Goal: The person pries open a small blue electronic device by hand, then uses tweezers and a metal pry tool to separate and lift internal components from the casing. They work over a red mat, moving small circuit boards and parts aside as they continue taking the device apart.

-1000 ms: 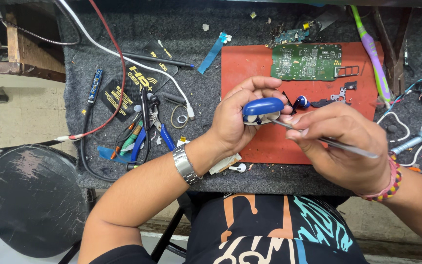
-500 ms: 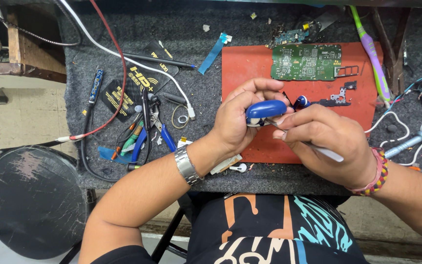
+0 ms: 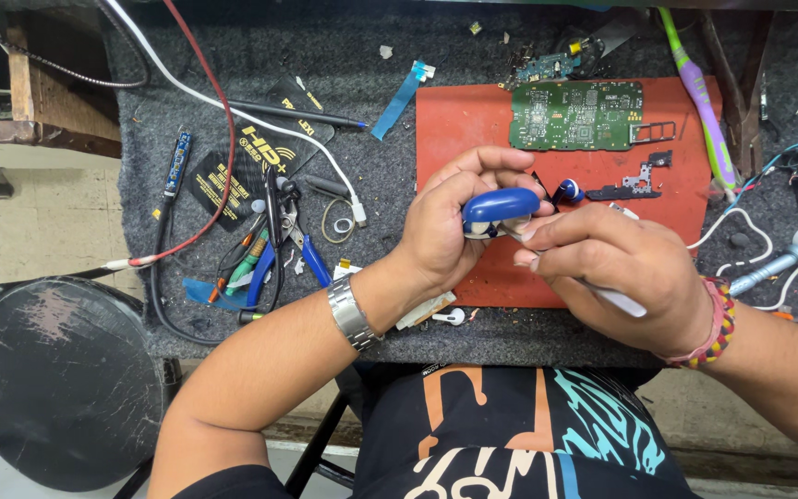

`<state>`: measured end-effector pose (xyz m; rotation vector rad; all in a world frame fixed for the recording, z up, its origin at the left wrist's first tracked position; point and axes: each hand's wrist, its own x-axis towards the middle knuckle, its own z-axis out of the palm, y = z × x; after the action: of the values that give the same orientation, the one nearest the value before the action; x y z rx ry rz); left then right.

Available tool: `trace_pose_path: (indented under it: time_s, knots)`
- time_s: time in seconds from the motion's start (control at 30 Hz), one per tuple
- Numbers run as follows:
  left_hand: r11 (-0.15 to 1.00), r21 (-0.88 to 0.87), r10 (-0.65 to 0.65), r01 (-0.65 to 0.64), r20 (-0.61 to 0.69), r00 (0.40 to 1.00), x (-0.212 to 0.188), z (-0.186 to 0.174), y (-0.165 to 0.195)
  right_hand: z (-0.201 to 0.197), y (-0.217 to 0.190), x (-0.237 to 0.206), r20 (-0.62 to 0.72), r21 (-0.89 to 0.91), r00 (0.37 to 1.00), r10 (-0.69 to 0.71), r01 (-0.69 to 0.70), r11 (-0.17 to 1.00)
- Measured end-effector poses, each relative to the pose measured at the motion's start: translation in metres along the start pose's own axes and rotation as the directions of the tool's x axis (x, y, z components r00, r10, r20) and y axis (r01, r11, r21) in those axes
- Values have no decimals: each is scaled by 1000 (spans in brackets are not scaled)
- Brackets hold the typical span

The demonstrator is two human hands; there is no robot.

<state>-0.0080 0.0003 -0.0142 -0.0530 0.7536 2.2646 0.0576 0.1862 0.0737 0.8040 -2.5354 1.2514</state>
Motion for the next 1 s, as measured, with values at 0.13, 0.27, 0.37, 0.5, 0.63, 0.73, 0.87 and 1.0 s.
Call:
trace_pose_path:
  time_s: [0.13, 0.27, 0.37, 0.5, 0.63, 0.73, 0.87, 1.0]
  knots:
    - [1000, 8, 12, -12, -14, 1000, 0, 1, 0, 1, -1, 0, 7, -67, 999, -37, 37, 997]
    - [1000, 11, 6, -6, -15, 1000, 0, 1, 0, 4, -2, -1, 22, -78, 999, -32, 34, 996]
    - [1000, 23, 6, -5, -11, 1000, 0, 1, 1, 3, 1, -1, 35, -64, 999, -22, 24, 998]
    - [1000, 5, 7, -7, -4, 1000, 0, 1, 0, 3, 1, -1, 28, -90, 997, -67, 70, 994]
    - [999, 40, 13, -12, -19, 1000, 1, 1, 1, 3, 0, 0, 32, -90, 996, -79, 82, 993]
    - [999, 32, 5, -4, -22, 1000, 0, 1, 1, 3, 0, 1, 43, -67, 997, -61, 64, 996]
    - [1000, 21, 9, -8, -16, 1000, 0, 1, 0, 1, 2, 2, 48, -52, 997, -55, 58, 997]
    - [1000, 29, 12, -11, -27, 1000, 1, 1, -1, 0, 1, 1, 51, -64, 998, -47, 50, 997]
